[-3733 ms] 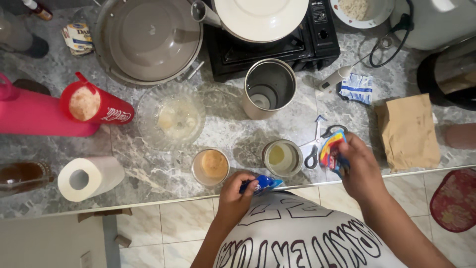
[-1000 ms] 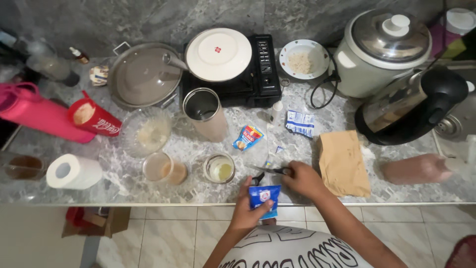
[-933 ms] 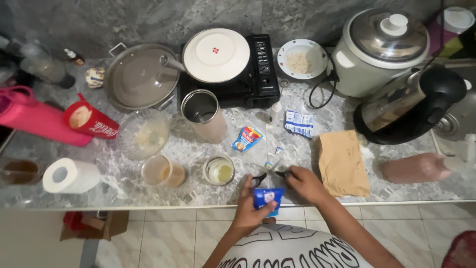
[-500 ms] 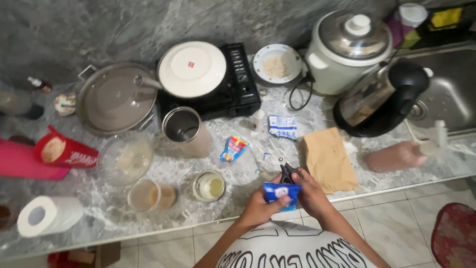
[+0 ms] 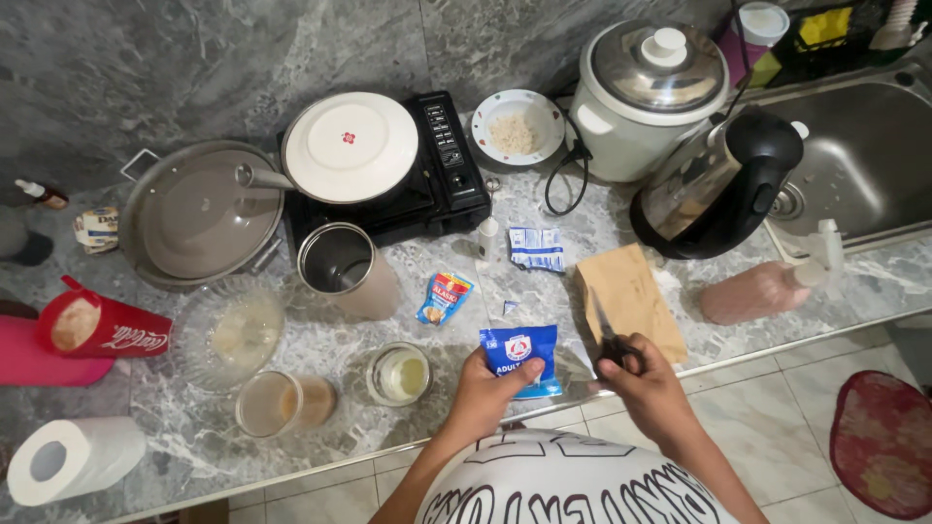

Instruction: The person scoops powder from a glass jar into a red cup, opens several drink sachets and pours their contents into cups, pours hot water from an electric kettle, stirs the drinks, rinses a glass at the sink, and stirs the jar's contents again.

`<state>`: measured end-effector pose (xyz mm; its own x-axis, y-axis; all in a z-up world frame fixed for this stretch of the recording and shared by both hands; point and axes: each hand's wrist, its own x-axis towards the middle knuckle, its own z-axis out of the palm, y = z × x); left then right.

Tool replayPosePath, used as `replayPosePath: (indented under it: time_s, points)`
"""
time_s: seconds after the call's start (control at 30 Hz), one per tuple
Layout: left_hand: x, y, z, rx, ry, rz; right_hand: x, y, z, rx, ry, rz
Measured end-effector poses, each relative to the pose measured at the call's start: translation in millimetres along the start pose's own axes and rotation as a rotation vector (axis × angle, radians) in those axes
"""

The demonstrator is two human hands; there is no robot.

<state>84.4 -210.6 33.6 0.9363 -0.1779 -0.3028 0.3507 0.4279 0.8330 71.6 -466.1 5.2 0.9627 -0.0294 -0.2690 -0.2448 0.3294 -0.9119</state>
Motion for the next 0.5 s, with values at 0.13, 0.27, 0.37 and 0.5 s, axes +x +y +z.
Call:
replayPosePath:
  time_s: [0.13,0.27,0.37,0.5]
  points:
    - [-1,6,1,0.076,0.011,0.011,-8,-8,-14,-0.053,0.071,-0.061]
    - [0,14,5,0.055,0.048,0.008,-26,-27,-20,0.349,-0.127,-0.093]
    - [-2,23,6,0.018,0.04,0.014,-36,-33,-17,0.597,-0.248,-0.045]
    - [-2,27,9,0.101,0.052,0.004,-42,-34,-9,0.205,-0.303,0.036]
